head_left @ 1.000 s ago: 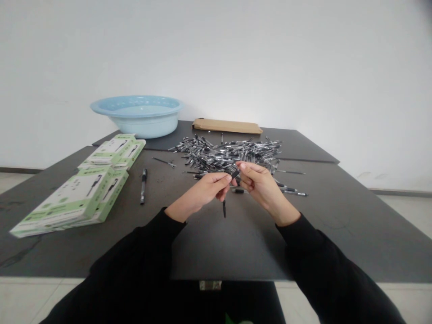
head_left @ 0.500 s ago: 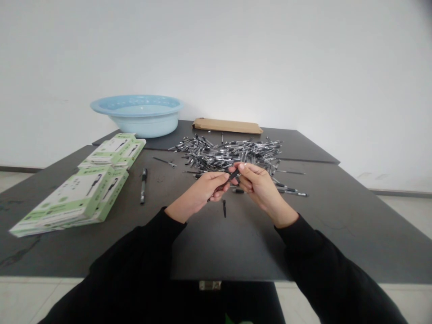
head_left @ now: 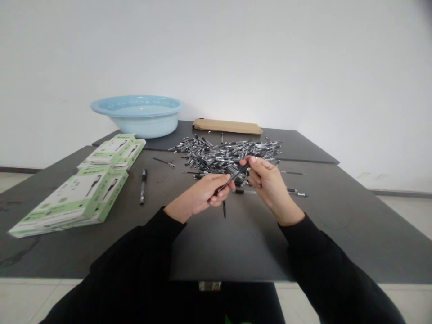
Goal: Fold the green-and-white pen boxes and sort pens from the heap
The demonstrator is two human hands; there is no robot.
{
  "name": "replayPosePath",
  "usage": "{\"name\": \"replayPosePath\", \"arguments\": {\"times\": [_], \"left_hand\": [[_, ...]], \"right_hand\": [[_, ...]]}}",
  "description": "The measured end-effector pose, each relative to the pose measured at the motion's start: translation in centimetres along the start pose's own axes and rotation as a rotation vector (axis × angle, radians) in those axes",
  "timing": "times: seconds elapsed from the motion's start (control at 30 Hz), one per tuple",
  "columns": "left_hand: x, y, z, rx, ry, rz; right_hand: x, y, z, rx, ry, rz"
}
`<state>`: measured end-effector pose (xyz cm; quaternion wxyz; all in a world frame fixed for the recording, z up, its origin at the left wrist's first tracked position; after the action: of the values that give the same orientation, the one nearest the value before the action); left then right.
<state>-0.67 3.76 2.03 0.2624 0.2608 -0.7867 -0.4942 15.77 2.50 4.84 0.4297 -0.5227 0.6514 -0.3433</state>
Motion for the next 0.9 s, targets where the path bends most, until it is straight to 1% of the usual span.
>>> {"name": "replayPosePath", "arguments": {"times": [0.13, 0.3, 0.37, 0.43, 0.5, 0.57, 0.6, 0.67, 0.77, 0.8, 0.9], "left_hand": [[0.1, 0.6, 0.1, 0.069, 0.096, -0.087], [-0.1, 0.5, 0.1, 0.183, 0.123, -0.005], [-0.2, 0.4, 0.2, 0.158, 0.172, -0.021], [-0.3, 0.4, 0.3, 0.095, 0.224, -0.079], [-0.2, 0.5, 0.1, 0.030, 0.239, -0.143], [-0.1, 0.7, -0.1, -0.013, 0.225, -0.187], [0.0, 0.7, -0.2, -0.022, 0.213, -0.187], [0.1, 0.5, -0.4, -0.012, 0.187, -0.135], [0.1, 0.3, -0.3, 0.000, 0.197, -0.067], [0.1, 0.3, -0.3, -0.015, 0.212, -0.077], [0.1, 0.8, -0.1, -0.076, 0.262, -0.181]], "right_hand": [[0.0, 0.2, 0.1, 0.019, -0.020, 0.003], [0.2, 1.0, 0.0, 0.047, -0.015, -0.010], [0.3, 1.2, -0.1, 0.052, -0.012, -0.027], [0.3, 1.3, -0.1, 0.048, -0.009, -0.034], [0.3, 1.3, -0.1, 0.043, -0.018, -0.032], [0.3, 1.2, -0.1, 0.039, -0.028, -0.023], [0.3, 1.1, 0.0, 0.040, -0.030, -0.020], [0.4, 1.1, -0.1, 0.052, -0.030, -0.019], [0.4, 1.1, -0.1, 0.073, -0.027, -0.029], [0.4, 1.1, -0.2, 0.074, -0.030, -0.032], [0.4, 1.1, -0.2, 0.055, -0.043, -0.030]]}}
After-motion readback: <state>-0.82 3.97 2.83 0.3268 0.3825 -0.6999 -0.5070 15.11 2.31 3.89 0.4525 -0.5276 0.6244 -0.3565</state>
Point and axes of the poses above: each hand's wrist, its own x-axis away from the middle knuckle, its own z-axis out of the back of the hand, y = z × x, the point moved 3 cm from there along -x, towards the middle knuckle, and after that the axes turned 2 degrees about -y, right-handed, at the moved point
